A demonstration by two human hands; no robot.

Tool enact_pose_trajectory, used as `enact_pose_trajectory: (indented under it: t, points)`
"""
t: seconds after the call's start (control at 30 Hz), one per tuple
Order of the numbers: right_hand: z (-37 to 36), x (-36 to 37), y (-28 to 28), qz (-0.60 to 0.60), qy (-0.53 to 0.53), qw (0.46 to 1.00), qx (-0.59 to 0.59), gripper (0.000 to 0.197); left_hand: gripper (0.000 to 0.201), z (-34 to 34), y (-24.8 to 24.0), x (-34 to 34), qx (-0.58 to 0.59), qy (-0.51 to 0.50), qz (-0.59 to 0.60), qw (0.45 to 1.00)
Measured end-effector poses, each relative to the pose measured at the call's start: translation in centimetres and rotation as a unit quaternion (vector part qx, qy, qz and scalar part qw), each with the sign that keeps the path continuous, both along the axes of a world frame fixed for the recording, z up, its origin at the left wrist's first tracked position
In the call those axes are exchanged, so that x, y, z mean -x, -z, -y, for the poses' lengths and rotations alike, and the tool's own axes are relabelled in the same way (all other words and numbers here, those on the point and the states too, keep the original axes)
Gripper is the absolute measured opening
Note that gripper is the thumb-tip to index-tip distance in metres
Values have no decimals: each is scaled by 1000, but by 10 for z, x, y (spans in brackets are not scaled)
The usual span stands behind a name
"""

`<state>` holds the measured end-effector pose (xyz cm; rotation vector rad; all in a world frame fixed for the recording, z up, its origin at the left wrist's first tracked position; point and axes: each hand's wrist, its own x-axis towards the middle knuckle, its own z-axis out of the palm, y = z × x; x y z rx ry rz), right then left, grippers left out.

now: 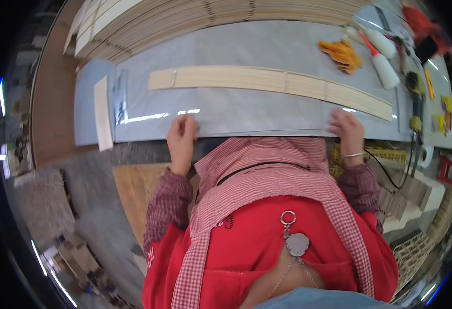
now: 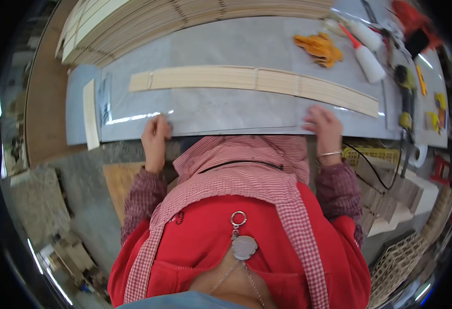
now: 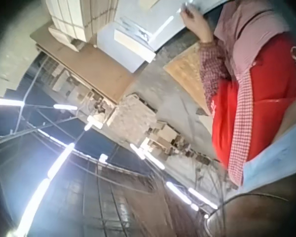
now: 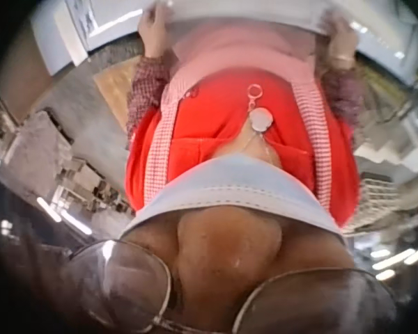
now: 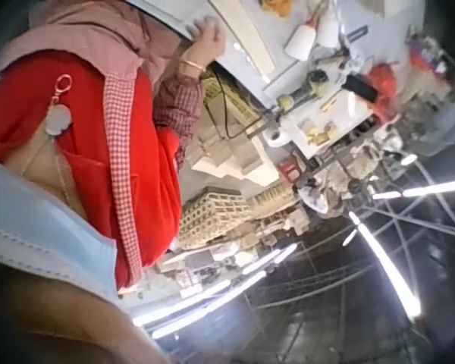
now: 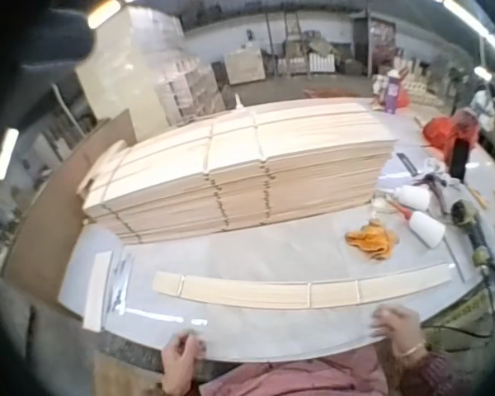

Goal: Assembling wooden frames by applying glue to slats and securing them with a pneumatic nail gun.

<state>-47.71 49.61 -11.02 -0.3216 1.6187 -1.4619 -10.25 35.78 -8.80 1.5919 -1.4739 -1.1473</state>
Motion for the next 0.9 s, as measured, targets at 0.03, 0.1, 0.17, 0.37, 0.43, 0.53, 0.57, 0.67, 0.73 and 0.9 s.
enact_pose_trajectory:
  t: [0.03, 0.1, 0.17, 0.37, 0.43, 0.53, 0.57, 0.67, 0.73, 0.9]
  points:
    - [0, 9, -2, 104, 67, 992, 38, 28, 30, 14, -6, -2, -102, -110, -194, 969]
    - [1, 30, 6, 196, 89, 974, 78, 32, 26, 44, 1, -18, -124, -128, -353, 918]
    - [13, 33, 9, 217, 119, 966, 80, 30, 29, 71, 1, -22, -140, -148, -392, 897]
    - [11, 45, 22, 314, 117, 929, 155, 29, 28, 104, 16, -38, -161, -182, -430, 869]
    - [22, 37, 15, 313, 120, 938, 91, 31, 33, 117, 28, -45, -176, -192, -403, 877]
    - [28, 30, 3, 303, 174, 937, 29, 32, 37, 119, 10, -39, -197, -149, -396, 884]
    - [29, 27, -2, 300, 182, 936, 41, 32, 35, 119, 9, -40, -191, -142, -391, 889]
    - [40, 18, -14, 253, 198, 947, 11, 31, 29, 124, 13, -44, -173, -137, -370, 902]
    - [45, 18, -17, 239, 199, 950, -3, 31, 27, 128, 15, -43, -166, -140, -363, 906]
    - [58, 19, -18, 180, 193, 964, -41, 27, 17, 128, 18, -43, -135, -163, -384, 899]
